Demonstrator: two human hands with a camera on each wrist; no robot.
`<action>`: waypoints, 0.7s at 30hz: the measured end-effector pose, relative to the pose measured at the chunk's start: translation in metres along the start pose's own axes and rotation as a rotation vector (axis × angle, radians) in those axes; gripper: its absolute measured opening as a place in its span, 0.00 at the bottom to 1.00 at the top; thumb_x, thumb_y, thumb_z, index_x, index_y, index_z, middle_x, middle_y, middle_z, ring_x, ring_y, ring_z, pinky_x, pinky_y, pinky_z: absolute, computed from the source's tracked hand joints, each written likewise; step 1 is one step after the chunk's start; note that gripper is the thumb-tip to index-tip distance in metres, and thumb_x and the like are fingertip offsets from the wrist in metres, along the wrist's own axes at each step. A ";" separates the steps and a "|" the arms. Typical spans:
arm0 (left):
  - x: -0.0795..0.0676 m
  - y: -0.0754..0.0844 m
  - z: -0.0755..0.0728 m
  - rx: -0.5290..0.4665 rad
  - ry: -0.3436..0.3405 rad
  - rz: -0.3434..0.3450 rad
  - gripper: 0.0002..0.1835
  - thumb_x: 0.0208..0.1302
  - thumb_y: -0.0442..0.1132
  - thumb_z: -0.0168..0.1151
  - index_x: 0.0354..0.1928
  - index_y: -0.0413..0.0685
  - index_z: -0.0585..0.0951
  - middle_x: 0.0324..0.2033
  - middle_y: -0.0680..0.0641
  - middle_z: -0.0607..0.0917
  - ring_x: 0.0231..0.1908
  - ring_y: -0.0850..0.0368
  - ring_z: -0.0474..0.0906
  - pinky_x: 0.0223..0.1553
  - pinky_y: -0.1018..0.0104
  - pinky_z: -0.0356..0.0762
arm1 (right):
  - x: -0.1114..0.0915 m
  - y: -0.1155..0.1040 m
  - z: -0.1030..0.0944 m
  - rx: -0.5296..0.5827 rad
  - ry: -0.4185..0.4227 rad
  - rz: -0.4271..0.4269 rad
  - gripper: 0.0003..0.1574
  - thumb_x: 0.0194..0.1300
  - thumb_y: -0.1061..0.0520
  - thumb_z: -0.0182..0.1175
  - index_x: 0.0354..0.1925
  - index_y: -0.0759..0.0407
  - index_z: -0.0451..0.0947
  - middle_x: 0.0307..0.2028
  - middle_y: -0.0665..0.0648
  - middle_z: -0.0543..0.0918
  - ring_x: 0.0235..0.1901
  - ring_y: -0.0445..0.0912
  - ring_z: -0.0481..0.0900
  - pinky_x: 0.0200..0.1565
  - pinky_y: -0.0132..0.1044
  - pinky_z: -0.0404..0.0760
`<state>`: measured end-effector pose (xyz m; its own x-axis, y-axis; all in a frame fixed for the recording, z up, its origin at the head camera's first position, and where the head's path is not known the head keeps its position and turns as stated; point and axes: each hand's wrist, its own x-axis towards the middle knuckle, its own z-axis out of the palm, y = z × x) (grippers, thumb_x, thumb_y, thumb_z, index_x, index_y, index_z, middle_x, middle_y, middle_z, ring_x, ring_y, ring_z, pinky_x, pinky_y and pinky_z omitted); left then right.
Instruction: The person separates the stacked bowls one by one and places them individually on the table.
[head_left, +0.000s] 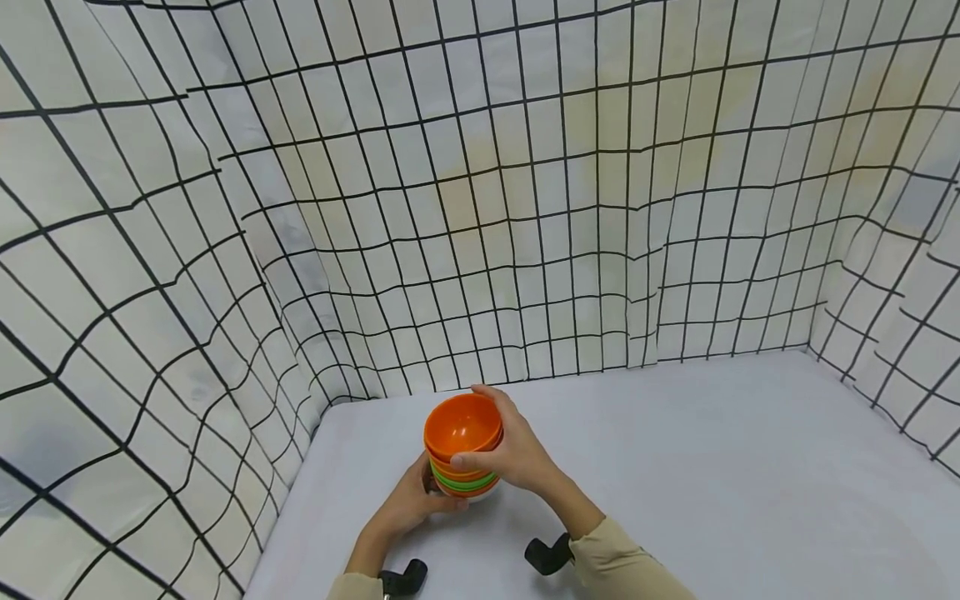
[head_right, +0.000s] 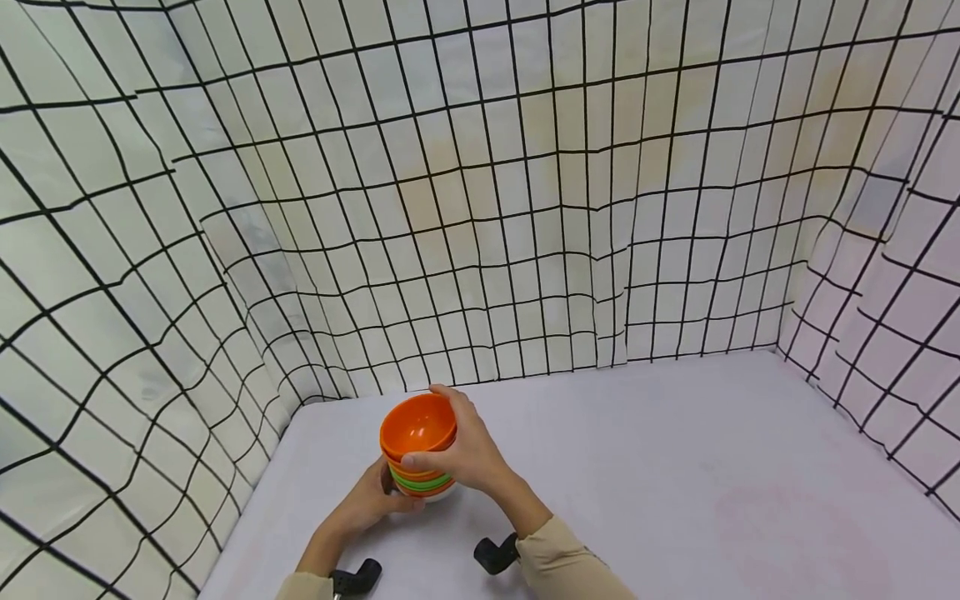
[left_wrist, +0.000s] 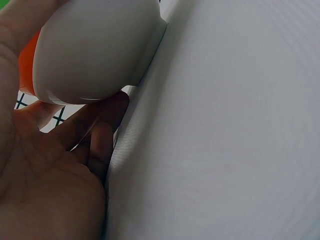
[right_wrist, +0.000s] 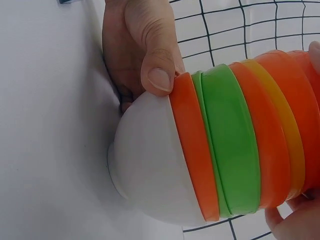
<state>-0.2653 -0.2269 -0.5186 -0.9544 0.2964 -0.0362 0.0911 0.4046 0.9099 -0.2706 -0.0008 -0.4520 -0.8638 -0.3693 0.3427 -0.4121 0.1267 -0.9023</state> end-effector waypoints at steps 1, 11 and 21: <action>0.000 0.000 0.000 -0.001 -0.001 0.002 0.45 0.51 0.45 0.82 0.71 0.57 0.68 0.61 0.49 0.81 0.52 0.52 0.76 0.59 0.58 0.73 | 0.000 0.000 0.000 -0.001 0.003 -0.001 0.60 0.55 0.45 0.79 0.77 0.46 0.56 0.65 0.49 0.75 0.62 0.49 0.77 0.60 0.47 0.82; -0.001 0.003 0.001 -0.019 -0.002 -0.012 0.46 0.51 0.46 0.82 0.71 0.59 0.68 0.59 0.51 0.81 0.53 0.52 0.75 0.60 0.58 0.72 | 0.001 -0.001 -0.008 0.006 0.014 -0.020 0.58 0.54 0.46 0.80 0.75 0.37 0.58 0.65 0.48 0.75 0.62 0.49 0.77 0.60 0.48 0.82; -0.002 0.001 0.001 -0.004 0.010 -0.001 0.44 0.50 0.45 0.83 0.69 0.57 0.69 0.58 0.51 0.82 0.51 0.52 0.74 0.58 0.57 0.72 | 0.002 -0.008 -0.020 0.016 0.018 -0.055 0.59 0.55 0.50 0.79 0.76 0.38 0.57 0.65 0.51 0.77 0.61 0.50 0.77 0.63 0.51 0.79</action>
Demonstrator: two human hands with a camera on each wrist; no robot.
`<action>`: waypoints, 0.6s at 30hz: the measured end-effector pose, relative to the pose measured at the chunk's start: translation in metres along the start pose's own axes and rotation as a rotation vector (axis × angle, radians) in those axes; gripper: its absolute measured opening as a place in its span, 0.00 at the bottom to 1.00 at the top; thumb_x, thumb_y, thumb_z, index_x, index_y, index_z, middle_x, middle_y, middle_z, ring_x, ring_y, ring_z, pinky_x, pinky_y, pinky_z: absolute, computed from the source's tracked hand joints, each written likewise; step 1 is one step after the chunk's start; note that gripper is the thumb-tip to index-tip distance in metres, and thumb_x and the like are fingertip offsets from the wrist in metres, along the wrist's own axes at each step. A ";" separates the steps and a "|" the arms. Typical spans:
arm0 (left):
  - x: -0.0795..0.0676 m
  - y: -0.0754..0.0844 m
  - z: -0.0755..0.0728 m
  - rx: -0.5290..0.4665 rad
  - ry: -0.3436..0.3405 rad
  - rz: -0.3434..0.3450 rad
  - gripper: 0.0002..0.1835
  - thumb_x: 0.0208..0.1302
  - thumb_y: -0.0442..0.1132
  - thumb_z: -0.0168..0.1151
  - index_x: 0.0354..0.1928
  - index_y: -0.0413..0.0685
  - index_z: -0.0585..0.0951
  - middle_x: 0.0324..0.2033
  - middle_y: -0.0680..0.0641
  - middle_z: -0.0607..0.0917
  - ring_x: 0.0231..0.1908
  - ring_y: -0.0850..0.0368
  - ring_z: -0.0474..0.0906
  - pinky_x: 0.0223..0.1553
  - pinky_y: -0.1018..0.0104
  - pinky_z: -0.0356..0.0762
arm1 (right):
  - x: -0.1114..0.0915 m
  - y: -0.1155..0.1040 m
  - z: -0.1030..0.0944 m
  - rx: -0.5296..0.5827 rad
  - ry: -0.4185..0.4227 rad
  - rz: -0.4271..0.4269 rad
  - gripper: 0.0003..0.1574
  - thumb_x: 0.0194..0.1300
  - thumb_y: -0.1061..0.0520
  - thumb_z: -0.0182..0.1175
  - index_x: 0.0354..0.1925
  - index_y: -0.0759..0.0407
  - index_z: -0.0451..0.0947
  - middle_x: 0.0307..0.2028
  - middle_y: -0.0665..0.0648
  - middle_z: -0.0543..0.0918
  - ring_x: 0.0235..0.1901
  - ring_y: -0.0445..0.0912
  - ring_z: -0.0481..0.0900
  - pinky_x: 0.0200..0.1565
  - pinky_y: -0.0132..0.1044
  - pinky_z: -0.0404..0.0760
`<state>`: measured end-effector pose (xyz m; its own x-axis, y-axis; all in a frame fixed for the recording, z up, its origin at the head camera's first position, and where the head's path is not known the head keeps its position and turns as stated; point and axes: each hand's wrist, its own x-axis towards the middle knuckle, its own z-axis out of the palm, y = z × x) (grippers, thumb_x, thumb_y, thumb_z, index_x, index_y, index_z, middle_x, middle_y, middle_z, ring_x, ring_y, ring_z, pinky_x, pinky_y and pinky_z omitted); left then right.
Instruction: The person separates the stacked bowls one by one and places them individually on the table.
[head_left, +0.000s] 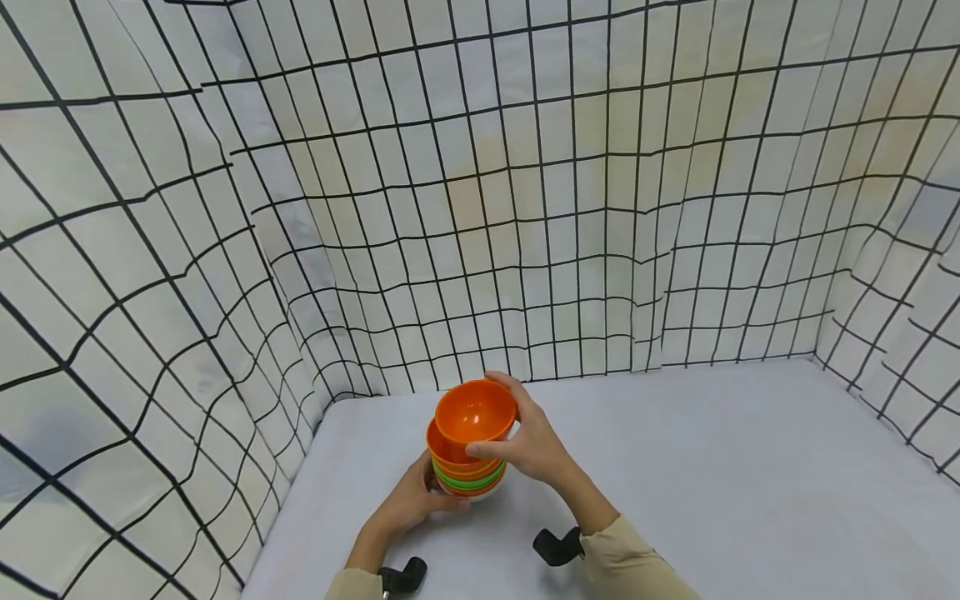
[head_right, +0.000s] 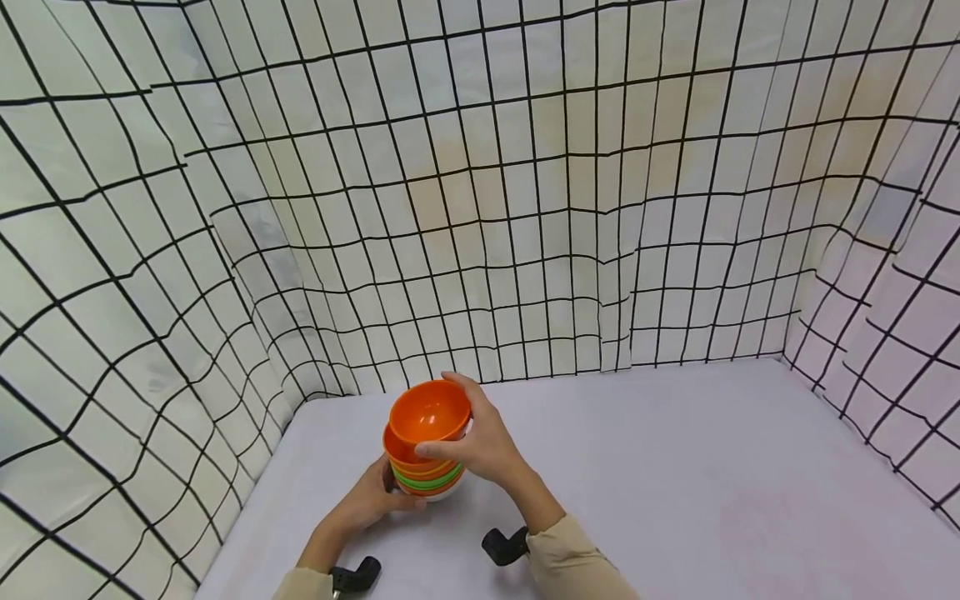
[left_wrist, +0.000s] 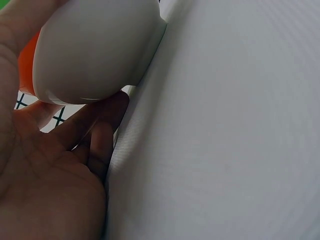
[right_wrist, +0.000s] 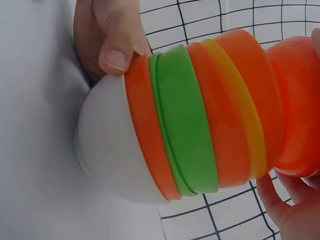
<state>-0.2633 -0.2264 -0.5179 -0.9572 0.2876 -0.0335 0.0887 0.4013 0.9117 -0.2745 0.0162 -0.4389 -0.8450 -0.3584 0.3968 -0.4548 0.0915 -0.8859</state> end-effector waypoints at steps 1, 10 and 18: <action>0.000 0.000 0.000 0.000 -0.002 0.005 0.44 0.50 0.45 0.83 0.69 0.57 0.70 0.58 0.51 0.82 0.51 0.51 0.74 0.58 0.57 0.72 | 0.000 0.000 -0.002 -0.003 0.003 -0.001 0.59 0.55 0.49 0.79 0.76 0.38 0.57 0.65 0.50 0.77 0.61 0.49 0.77 0.63 0.50 0.79; -0.001 -0.001 0.001 -0.009 -0.002 0.009 0.44 0.49 0.44 0.83 0.68 0.57 0.70 0.57 0.50 0.82 0.49 0.51 0.74 0.55 0.57 0.71 | 0.001 -0.005 -0.021 0.014 0.033 -0.001 0.60 0.54 0.51 0.80 0.76 0.37 0.57 0.68 0.50 0.74 0.60 0.51 0.77 0.58 0.48 0.81; -0.001 -0.001 0.001 0.004 0.008 0.007 0.45 0.48 0.44 0.83 0.68 0.57 0.70 0.57 0.50 0.82 0.49 0.52 0.74 0.54 0.58 0.71 | 0.002 -0.007 -0.033 0.013 0.067 -0.006 0.60 0.53 0.51 0.80 0.76 0.36 0.57 0.67 0.52 0.74 0.59 0.52 0.77 0.55 0.43 0.83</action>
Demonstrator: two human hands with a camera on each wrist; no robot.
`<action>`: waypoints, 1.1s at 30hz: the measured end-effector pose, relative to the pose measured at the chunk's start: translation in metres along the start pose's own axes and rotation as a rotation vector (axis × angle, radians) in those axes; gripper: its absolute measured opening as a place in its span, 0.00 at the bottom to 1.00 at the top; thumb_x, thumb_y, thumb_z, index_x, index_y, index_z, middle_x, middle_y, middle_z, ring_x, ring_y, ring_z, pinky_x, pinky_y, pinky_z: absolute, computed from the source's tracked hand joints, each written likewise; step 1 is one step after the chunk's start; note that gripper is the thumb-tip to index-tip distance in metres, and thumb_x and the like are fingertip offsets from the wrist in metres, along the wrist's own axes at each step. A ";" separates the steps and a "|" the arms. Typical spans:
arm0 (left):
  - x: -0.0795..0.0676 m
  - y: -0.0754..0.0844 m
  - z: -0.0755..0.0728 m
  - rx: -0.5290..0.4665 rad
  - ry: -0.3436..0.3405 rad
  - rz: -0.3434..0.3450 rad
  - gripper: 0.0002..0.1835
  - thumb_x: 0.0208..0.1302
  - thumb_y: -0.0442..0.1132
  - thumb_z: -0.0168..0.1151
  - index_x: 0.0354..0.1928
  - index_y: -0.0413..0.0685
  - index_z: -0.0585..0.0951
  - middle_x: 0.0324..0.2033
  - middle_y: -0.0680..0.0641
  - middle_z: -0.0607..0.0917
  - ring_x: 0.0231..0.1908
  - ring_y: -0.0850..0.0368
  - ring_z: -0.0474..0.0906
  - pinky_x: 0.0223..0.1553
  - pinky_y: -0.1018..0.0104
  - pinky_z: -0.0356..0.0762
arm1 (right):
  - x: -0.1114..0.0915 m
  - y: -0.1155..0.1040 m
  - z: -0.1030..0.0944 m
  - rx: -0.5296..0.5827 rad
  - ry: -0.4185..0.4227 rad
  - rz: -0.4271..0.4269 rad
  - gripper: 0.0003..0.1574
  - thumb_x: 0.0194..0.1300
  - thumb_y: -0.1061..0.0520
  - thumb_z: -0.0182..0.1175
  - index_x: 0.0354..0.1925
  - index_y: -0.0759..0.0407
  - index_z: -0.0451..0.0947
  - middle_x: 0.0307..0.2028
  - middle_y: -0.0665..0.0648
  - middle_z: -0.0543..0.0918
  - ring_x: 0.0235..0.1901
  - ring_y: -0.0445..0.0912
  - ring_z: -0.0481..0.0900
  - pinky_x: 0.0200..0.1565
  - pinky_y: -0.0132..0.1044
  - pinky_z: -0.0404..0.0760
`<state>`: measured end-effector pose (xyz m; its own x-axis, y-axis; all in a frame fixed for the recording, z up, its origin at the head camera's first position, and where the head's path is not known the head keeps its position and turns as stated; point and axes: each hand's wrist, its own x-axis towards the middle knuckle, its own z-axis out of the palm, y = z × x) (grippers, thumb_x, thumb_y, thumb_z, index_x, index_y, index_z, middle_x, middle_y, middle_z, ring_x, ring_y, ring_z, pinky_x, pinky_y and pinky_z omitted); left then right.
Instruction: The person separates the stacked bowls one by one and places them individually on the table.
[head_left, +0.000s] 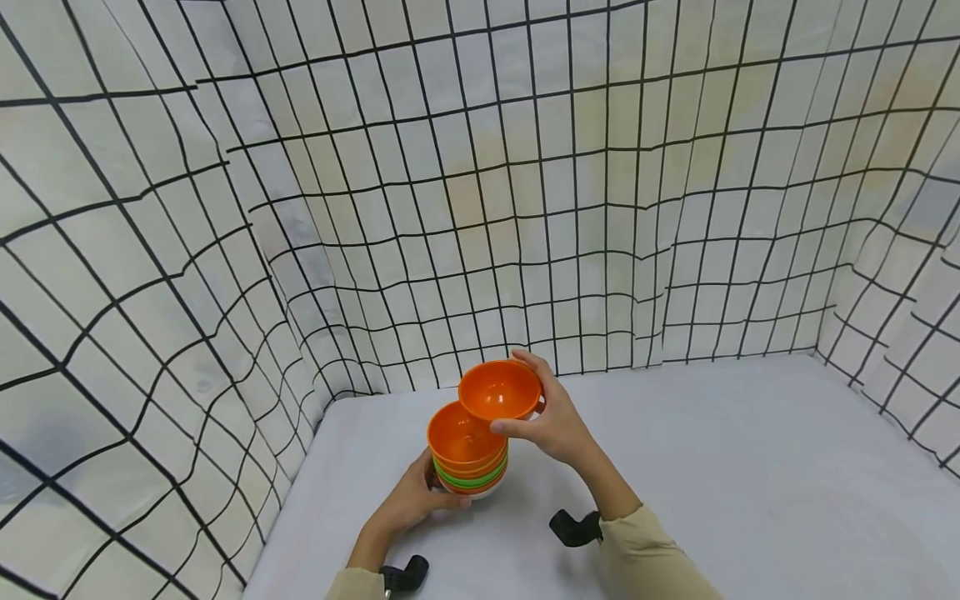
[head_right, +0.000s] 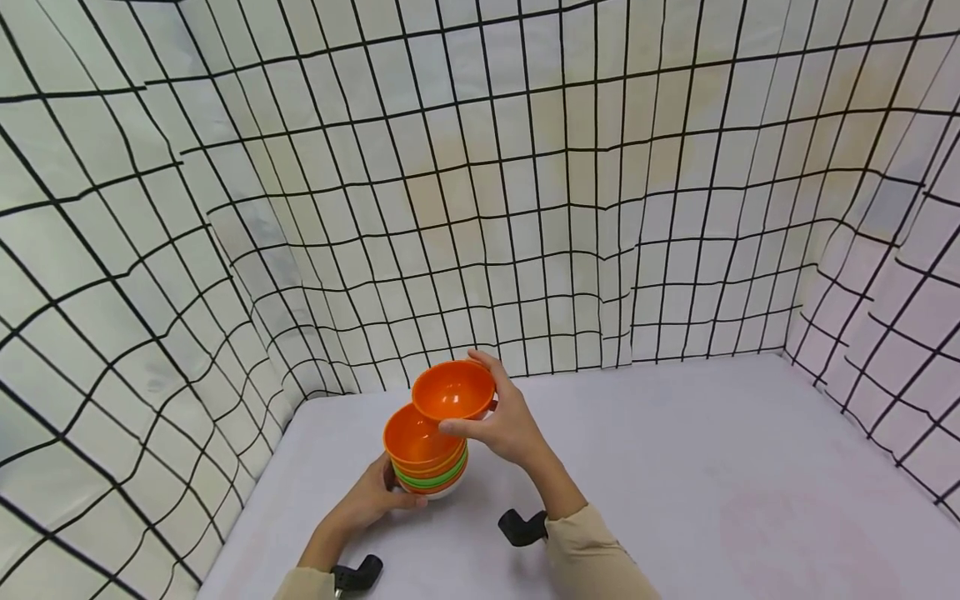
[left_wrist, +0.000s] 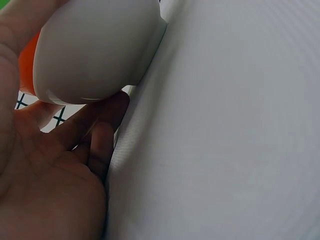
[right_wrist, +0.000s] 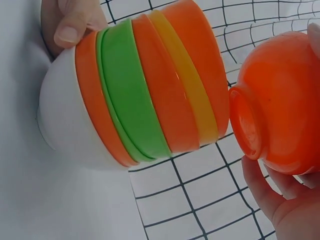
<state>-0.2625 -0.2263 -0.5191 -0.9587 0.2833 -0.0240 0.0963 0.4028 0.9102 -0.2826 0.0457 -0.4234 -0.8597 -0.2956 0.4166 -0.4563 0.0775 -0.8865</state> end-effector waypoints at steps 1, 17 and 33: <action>0.000 0.000 0.000 0.000 0.002 -0.001 0.45 0.48 0.44 0.84 0.68 0.57 0.70 0.57 0.50 0.82 0.49 0.51 0.74 0.54 0.58 0.71 | 0.000 0.001 -0.001 -0.008 0.006 0.001 0.60 0.53 0.51 0.80 0.76 0.35 0.57 0.67 0.52 0.74 0.59 0.52 0.77 0.55 0.42 0.83; 0.002 0.000 0.001 -0.015 0.004 -0.003 0.48 0.47 0.44 0.84 0.71 0.57 0.68 0.60 0.50 0.81 0.50 0.51 0.76 0.55 0.59 0.73 | 0.002 0.019 -0.038 -0.061 0.112 0.072 0.58 0.53 0.51 0.80 0.75 0.42 0.60 0.67 0.56 0.72 0.63 0.57 0.73 0.56 0.49 0.84; 0.001 0.001 -0.001 -0.065 -0.015 -0.017 0.47 0.47 0.41 0.84 0.70 0.59 0.69 0.60 0.50 0.81 0.50 0.51 0.74 0.54 0.59 0.71 | -0.009 0.069 -0.096 -0.202 0.233 0.220 0.64 0.52 0.45 0.81 0.76 0.52 0.55 0.70 0.61 0.68 0.66 0.60 0.69 0.59 0.58 0.81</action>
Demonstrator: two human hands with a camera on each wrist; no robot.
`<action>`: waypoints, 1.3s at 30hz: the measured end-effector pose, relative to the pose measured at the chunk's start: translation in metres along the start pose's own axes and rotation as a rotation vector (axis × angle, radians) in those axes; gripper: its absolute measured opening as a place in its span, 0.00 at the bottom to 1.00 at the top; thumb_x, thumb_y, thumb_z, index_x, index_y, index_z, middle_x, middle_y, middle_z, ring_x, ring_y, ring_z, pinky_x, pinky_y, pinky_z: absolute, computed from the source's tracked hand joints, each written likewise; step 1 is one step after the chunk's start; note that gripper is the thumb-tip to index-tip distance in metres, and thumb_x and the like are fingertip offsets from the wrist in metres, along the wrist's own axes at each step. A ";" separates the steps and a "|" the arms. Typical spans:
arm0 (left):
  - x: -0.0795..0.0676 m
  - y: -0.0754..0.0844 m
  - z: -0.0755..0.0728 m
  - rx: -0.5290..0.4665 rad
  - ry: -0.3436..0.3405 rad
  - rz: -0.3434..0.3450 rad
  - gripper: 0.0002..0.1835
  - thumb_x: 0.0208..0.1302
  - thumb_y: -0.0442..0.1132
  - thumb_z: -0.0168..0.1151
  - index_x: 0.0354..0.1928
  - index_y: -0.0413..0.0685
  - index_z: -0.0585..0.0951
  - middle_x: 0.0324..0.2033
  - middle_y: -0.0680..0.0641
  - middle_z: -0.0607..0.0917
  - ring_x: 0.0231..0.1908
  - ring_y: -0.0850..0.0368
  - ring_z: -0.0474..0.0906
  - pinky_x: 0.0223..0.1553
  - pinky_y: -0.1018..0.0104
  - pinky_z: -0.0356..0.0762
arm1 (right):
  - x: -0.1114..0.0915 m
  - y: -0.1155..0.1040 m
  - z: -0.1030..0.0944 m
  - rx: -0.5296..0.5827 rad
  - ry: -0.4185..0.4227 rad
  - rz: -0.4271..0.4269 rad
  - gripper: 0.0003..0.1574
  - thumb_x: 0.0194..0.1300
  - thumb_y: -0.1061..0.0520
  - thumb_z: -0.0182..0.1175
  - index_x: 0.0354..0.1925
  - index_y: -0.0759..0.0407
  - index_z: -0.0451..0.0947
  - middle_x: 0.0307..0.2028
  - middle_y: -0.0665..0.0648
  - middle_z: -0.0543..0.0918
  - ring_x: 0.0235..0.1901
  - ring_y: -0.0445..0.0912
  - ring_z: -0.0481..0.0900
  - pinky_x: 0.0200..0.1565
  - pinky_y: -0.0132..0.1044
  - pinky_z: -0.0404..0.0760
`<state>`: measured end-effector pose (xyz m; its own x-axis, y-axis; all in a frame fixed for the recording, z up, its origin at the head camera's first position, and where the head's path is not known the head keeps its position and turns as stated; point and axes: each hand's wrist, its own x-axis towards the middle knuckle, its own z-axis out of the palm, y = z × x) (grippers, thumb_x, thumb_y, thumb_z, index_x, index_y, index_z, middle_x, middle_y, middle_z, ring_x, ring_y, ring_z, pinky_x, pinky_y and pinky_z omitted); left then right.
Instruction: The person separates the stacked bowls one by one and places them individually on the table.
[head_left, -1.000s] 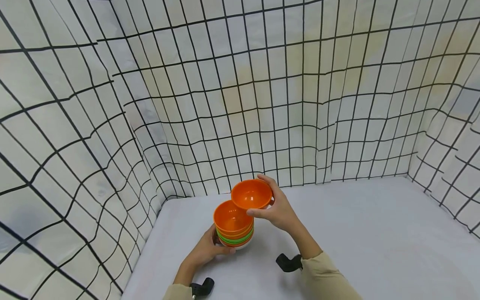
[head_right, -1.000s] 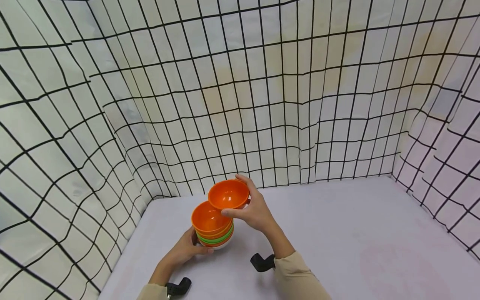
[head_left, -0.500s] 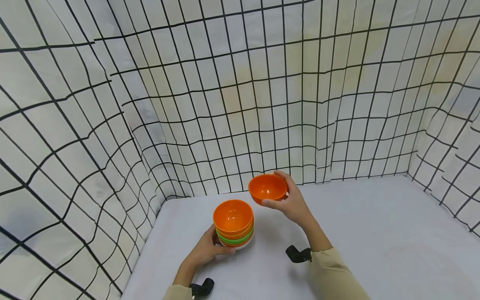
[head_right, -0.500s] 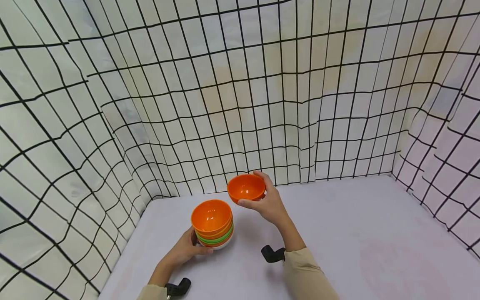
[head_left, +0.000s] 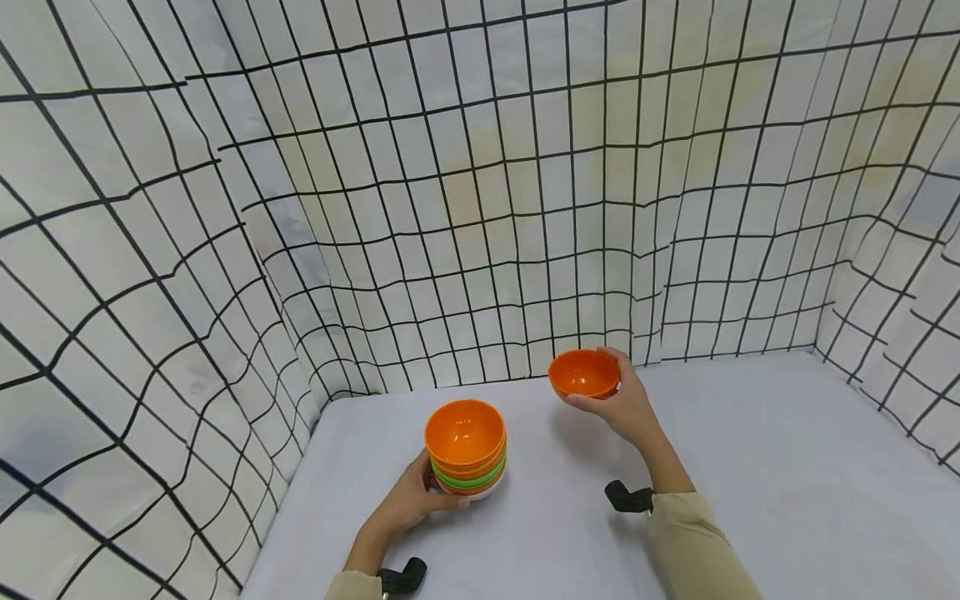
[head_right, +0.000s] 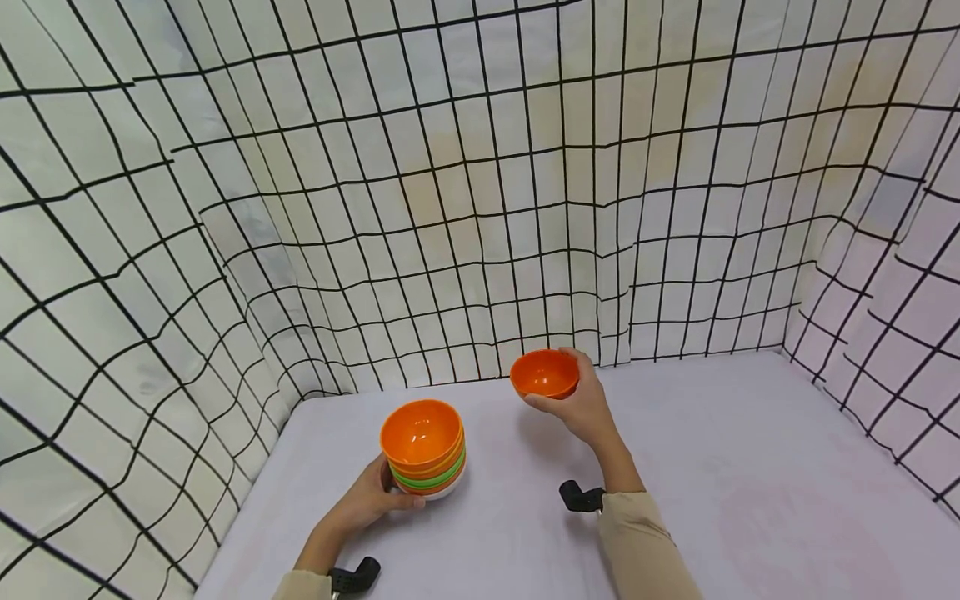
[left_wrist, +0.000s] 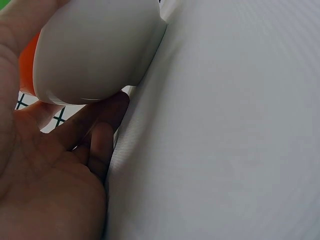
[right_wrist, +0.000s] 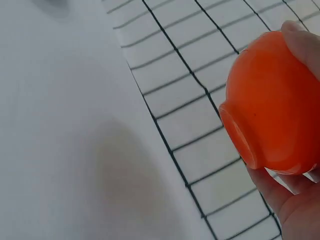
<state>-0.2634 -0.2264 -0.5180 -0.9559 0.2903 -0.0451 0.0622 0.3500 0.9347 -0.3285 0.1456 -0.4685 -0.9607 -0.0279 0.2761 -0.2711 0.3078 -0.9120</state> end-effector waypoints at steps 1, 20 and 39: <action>0.000 0.001 0.000 -0.007 0.001 -0.010 0.47 0.47 0.41 0.84 0.70 0.60 0.70 0.60 0.51 0.81 0.50 0.51 0.74 0.54 0.59 0.71 | 0.000 0.004 -0.004 -0.007 0.012 0.019 0.64 0.52 0.45 0.80 0.76 0.52 0.54 0.70 0.61 0.67 0.67 0.61 0.68 0.59 0.58 0.80; -0.001 0.001 0.000 -0.018 0.000 -0.016 0.45 0.48 0.41 0.84 0.69 0.58 0.70 0.60 0.50 0.81 0.50 0.50 0.75 0.56 0.57 0.70 | -0.010 0.058 -0.081 -0.117 0.142 0.194 0.76 0.55 0.38 0.77 0.81 0.54 0.37 0.75 0.69 0.58 0.70 0.67 0.60 0.66 0.66 0.70; -0.001 0.001 0.000 -0.031 -0.004 0.005 0.46 0.48 0.40 0.84 0.70 0.59 0.70 0.61 0.50 0.81 0.52 0.50 0.75 0.57 0.56 0.70 | -0.019 0.080 -0.104 -0.128 0.018 0.374 0.80 0.62 0.37 0.71 0.79 0.59 0.21 0.76 0.75 0.49 0.72 0.71 0.54 0.70 0.67 0.65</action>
<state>-0.2623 -0.2270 -0.5173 -0.9545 0.2954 -0.0415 0.0580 0.3205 0.9455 -0.3254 0.2699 -0.5156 -0.9902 0.1248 -0.0619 0.1082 0.4095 -0.9059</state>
